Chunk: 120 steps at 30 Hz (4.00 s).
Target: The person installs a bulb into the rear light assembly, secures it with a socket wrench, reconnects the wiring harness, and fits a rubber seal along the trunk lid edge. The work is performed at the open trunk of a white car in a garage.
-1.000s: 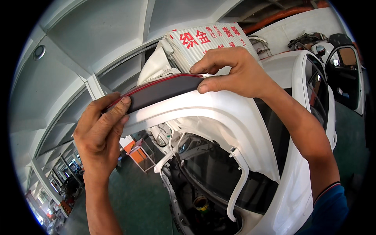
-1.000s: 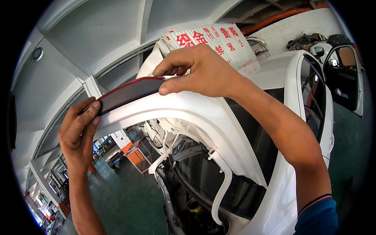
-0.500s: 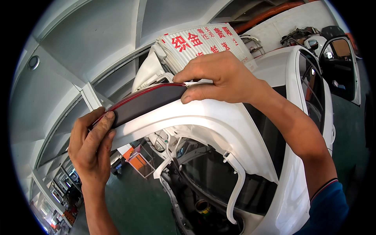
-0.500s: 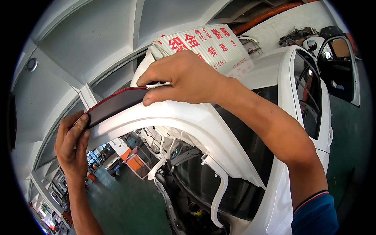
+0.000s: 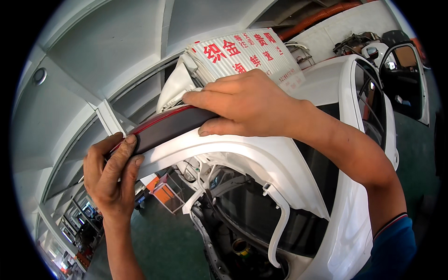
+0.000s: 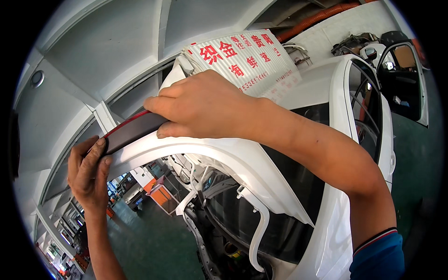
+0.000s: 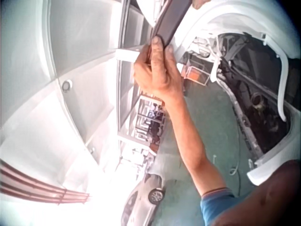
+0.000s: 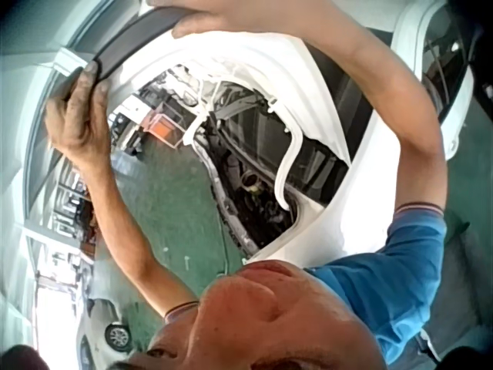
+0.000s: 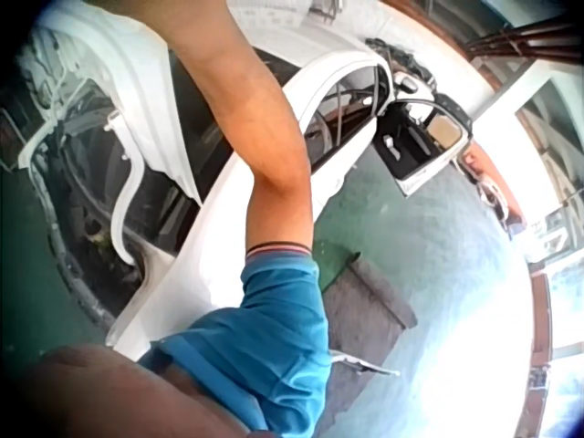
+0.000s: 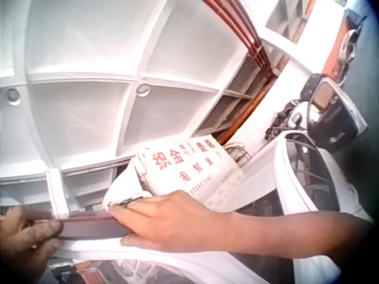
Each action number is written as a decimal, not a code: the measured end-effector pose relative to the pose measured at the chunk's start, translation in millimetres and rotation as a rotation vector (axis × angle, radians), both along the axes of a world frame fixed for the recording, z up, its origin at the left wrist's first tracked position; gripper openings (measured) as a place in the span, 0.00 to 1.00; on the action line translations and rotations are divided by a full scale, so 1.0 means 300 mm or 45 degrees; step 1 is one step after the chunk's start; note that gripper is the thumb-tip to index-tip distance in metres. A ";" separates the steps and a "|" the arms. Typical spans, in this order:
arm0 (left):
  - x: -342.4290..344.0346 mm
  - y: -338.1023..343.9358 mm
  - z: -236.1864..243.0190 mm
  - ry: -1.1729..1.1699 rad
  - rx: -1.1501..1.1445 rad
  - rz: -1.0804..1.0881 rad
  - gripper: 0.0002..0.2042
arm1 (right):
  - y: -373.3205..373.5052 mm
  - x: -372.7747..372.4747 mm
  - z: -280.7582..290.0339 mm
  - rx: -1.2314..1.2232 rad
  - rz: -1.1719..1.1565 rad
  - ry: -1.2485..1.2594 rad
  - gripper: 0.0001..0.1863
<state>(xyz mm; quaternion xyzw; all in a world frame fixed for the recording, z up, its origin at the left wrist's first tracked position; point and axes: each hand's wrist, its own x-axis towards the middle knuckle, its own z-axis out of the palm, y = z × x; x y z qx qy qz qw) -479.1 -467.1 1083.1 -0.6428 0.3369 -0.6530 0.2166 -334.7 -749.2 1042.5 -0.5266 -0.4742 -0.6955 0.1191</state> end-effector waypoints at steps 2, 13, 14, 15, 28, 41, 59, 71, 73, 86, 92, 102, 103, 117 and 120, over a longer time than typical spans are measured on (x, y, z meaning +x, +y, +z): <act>0.001 -0.003 -0.002 -0.022 0.000 0.000 0.21 | 0.012 -0.015 0.008 -0.022 0.017 0.032 0.27; -0.018 -0.062 -0.007 0.086 -0.219 -0.047 0.24 | 0.035 -0.036 0.031 -0.025 0.115 0.068 0.21; -0.020 -0.071 -0.004 0.088 -0.224 0.010 0.25 | 0.051 -0.036 0.034 -0.011 0.145 0.048 0.21; -0.021 -0.081 -0.001 0.107 -0.245 0.039 0.25 | 0.064 -0.037 0.036 -0.005 0.154 0.041 0.22; -0.019 -0.146 0.021 0.221 -0.298 0.134 0.23 | 0.066 -0.059 0.061 -0.082 0.171 0.266 0.22; -0.135 -0.099 0.070 0.634 -0.574 0.110 0.23 | 0.051 -0.094 0.114 -0.262 0.483 0.902 0.24; -0.125 -0.096 0.063 0.608 -0.446 0.095 0.21 | 0.092 -0.146 0.122 -0.102 0.394 0.995 0.31; -0.124 0.030 0.064 0.428 -0.260 0.102 0.24 | 0.126 -0.212 0.157 -0.085 0.214 1.033 0.28; -0.141 0.049 0.066 0.403 -0.236 0.142 0.25 | 0.153 -0.235 0.160 -0.101 0.232 0.982 0.28; -0.170 0.106 0.077 0.439 -0.432 0.010 0.12 | 0.248 -0.285 0.186 -0.086 0.203 0.955 0.29; -0.189 0.103 0.079 0.464 -0.431 0.089 0.12 | 0.294 -0.334 0.206 -0.087 0.009 1.044 0.33; -0.190 0.100 0.062 0.555 -0.508 0.043 0.12 | 0.030 -0.185 0.184 -0.301 0.331 1.044 0.28; -0.187 0.100 0.058 0.550 -0.531 0.013 0.12 | -0.004 -0.168 0.161 -0.313 0.401 1.011 0.28; -0.155 0.104 0.029 0.444 -0.586 0.131 0.15 | -0.009 -0.112 0.095 -0.128 0.510 1.089 0.24; -0.150 0.107 0.026 0.426 -0.567 0.128 0.15 | -0.002 -0.117 0.087 -0.093 0.509 1.032 0.24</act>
